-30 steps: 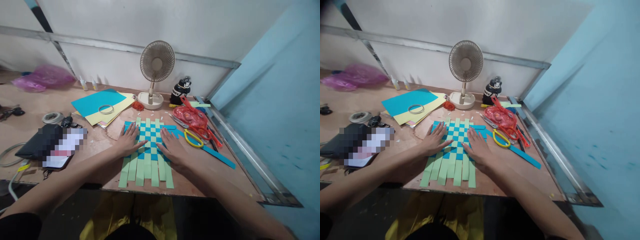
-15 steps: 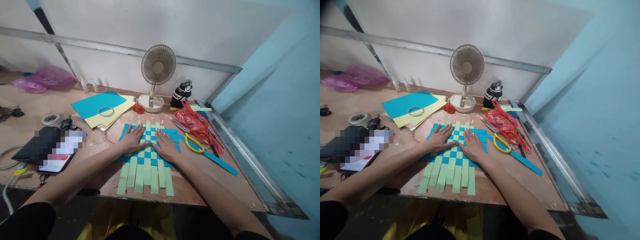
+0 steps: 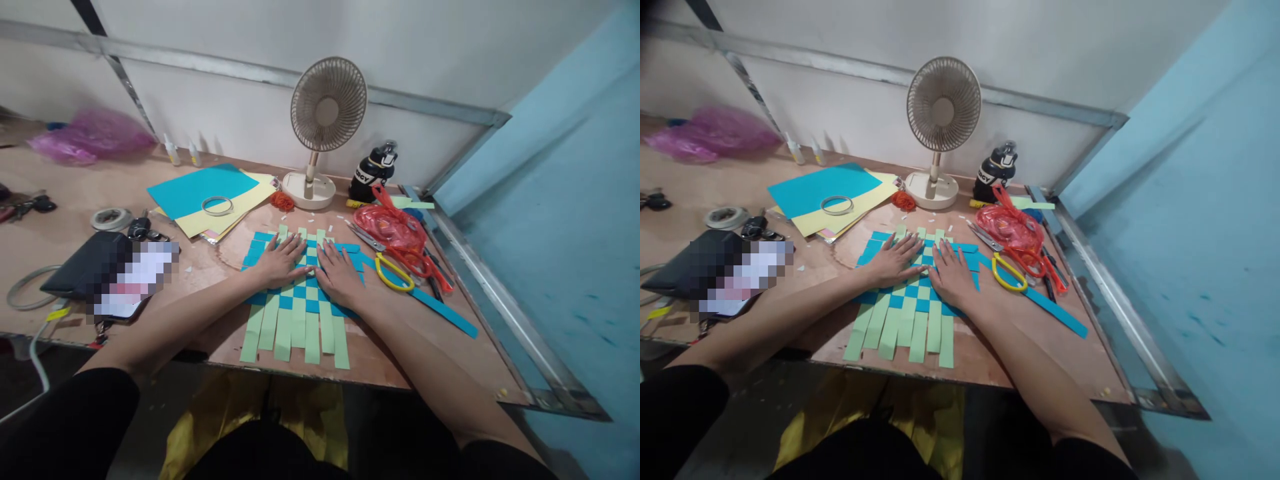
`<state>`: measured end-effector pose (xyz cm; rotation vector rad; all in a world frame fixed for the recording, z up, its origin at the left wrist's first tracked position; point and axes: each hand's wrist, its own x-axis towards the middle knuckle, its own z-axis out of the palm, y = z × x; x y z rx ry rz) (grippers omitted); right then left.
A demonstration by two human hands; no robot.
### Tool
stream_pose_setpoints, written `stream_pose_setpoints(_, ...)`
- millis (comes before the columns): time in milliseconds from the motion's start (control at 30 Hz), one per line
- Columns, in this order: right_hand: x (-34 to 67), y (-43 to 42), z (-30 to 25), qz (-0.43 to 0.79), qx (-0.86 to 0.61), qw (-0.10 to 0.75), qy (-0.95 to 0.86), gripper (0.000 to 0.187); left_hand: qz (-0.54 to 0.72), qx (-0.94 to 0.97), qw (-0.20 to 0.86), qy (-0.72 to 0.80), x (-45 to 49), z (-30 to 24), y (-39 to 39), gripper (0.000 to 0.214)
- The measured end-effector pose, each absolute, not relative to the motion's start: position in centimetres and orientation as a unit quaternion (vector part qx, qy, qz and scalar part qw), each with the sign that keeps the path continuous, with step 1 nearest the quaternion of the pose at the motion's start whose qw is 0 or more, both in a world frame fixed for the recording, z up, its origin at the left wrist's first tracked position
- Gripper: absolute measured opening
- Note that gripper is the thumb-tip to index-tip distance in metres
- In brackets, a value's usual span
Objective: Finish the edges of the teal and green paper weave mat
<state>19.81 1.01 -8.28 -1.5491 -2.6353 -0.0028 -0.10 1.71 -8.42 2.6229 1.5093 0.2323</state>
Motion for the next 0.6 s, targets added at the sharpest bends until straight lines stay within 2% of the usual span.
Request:
stream_pose_setpoints(433, 19.0, -0.6, -9.4, -0.004, -0.494, 0.049, -0.868, 0.057, 0.071, 0.875, 0.047, 0.477, -1.0, -9.3, -3.7, 0.067)
stream_pose_setpoints(600, 19.7, -0.5, -7.4, 0.007, -0.457, 0.110, -0.883, 0.057, 0.123, 0.853, 0.033, 0.506, -2.0, -7.3, -3.3, 0.062)
